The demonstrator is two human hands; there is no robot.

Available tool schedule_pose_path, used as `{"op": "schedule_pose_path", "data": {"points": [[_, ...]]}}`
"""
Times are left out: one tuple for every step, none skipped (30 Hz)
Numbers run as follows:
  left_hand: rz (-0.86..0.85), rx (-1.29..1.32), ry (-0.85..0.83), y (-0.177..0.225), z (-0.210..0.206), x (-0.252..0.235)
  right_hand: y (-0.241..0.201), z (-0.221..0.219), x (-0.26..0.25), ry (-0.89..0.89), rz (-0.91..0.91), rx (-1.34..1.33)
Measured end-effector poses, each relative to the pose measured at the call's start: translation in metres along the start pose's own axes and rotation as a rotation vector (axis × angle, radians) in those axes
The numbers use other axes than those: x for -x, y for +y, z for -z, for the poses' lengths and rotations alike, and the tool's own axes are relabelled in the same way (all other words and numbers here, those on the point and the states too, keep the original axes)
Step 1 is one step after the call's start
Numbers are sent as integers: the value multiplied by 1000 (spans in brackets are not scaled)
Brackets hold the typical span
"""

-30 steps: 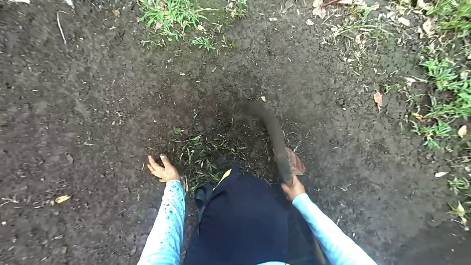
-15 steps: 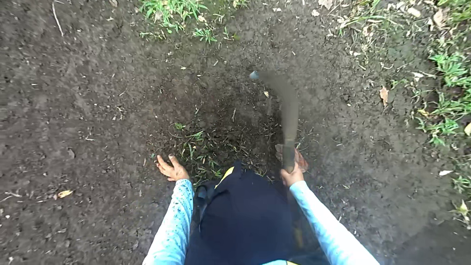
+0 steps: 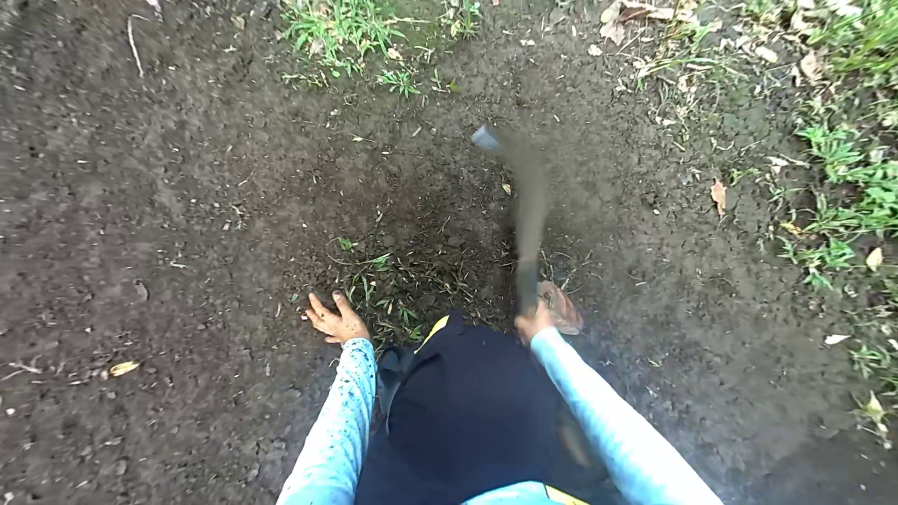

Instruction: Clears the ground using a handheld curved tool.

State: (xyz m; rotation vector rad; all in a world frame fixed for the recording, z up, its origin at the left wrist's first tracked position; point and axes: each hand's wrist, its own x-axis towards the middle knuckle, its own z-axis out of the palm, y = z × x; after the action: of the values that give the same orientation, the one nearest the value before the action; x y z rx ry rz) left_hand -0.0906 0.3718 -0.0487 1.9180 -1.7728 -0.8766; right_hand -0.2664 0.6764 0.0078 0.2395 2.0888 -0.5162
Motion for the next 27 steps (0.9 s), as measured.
{"op": "schedule_pose_path", "data": {"points": [[12,-2,-6,3,1,-1,19,-10,0,-77,-9,174],[17,-4,-18,5,1,-1,39,-16,3,-125,-17,284],[13,-4,-28,7,2,0,55,-17,7,-148,-20,341],[4,-13,-32,7,1,1,66,-13,10,-153,-13,356],[-6,-19,-39,4,1,2,69,-7,15,-135,6,326],[-18,-16,-47,1,2,3,64,-1,18,-101,32,247],[-28,-4,-48,-3,1,4,51,6,18,-70,45,149],[-37,8,-47,-7,0,4,30,11,15,-46,56,32],[-47,16,-41,-9,0,3,3,14,11,-25,54,-82],[-51,18,-38,-10,-1,2,-23,11,7,-3,50,-184],[-56,16,-31,-10,-2,2,-41,4,2,11,45,-231],[-51,13,-22,-10,-2,3,-47,-5,-3,2,42,-168],[-43,9,-12,-9,-1,2,-41,-15,-7,-46,37,-8],[-27,12,-8,-6,0,1,-27,-23,-8,-117,39,180],[-12,22,-7,-1,2,-1,-9,-30,-6,-167,48,322],[6,44,-14,5,4,-1,7,-31,-1,-202,53,414],[12,53,-16,6,5,-1,20,-28,5,-229,52,471],[6,51,-16,3,3,-2,26,-22,11,-232,57,485],[-9,44,-15,-1,1,-2,24,-14,14,-205,74,455],[-23,34,-25,-5,0,-1,15,-7,15,-167,95,395],[-35,30,-32,-9,0,1,-1,0,12,-131,113,308],[-50,29,-31,-12,-1,2,-22,5,7,-104,119,198],[-64,29,-21,-14,-2,1,-44,7,0,-76,117,70],[-59,27,-18,-12,0,1,-66,6,-5,-49,103,-53],[-50,24,-14,-11,2,1,-80,1,-11,-33,73,-135],[-37,25,-5,-9,5,-1,-83,-5,-16,-41,51,-137],[-34,15,4,-6,10,-4,-74,-11,-21,-64,47,-60]]}}
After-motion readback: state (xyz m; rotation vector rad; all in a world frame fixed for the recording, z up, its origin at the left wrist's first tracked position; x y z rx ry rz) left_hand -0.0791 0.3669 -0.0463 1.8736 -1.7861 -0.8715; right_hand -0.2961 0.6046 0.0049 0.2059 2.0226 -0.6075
